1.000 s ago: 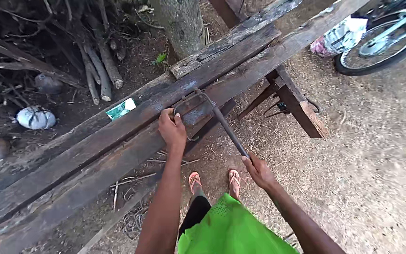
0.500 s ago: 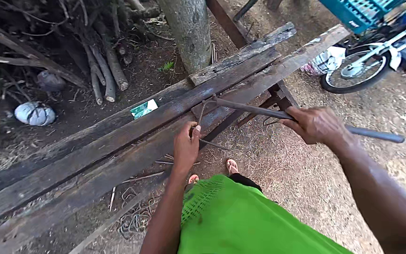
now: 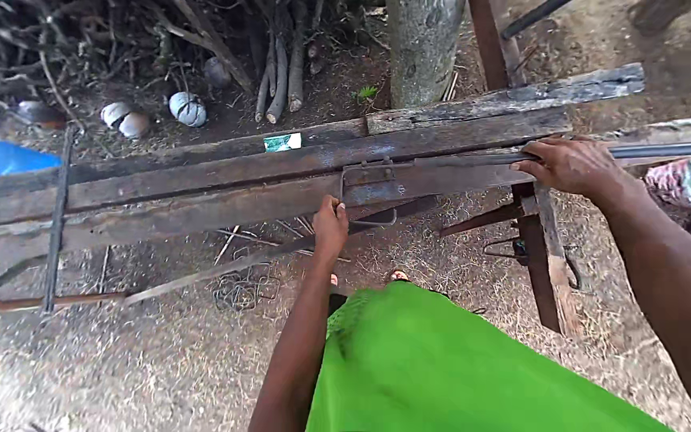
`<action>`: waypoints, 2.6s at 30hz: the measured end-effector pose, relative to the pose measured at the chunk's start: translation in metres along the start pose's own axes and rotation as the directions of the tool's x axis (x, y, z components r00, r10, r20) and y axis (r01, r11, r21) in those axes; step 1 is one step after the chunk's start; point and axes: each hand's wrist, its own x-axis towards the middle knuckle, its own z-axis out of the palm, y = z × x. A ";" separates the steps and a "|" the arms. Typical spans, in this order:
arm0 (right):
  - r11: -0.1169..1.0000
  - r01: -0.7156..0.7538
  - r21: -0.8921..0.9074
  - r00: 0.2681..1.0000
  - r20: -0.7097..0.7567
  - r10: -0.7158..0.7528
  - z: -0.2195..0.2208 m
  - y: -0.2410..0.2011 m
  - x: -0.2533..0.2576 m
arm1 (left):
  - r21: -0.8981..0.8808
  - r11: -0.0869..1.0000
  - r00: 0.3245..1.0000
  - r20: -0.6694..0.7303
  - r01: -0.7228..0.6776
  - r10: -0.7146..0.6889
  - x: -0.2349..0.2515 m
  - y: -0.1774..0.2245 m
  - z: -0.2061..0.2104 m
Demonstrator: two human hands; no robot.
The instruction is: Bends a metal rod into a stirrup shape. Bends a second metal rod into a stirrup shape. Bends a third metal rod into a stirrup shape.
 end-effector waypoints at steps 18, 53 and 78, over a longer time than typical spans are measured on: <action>0.969 0.130 0.211 0.984 -0.151 -0.100 0.068 0.028 0.022 | -0.051 0.972 0.966 -0.112 0.231 -0.235 0.002 0.008 0.001; -0.509 -0.352 0.785 0.934 0.260 -0.245 0.003 -0.167 -0.110 | -0.866 0.460 0.964 -0.257 -0.195 -0.076 0.048 0.151 -0.040; -0.247 -0.282 0.927 0.958 0.259 -0.122 -0.013 -0.195 -0.082 | -0.832 0.459 0.868 -0.446 -0.312 -0.219 0.050 0.177 -0.041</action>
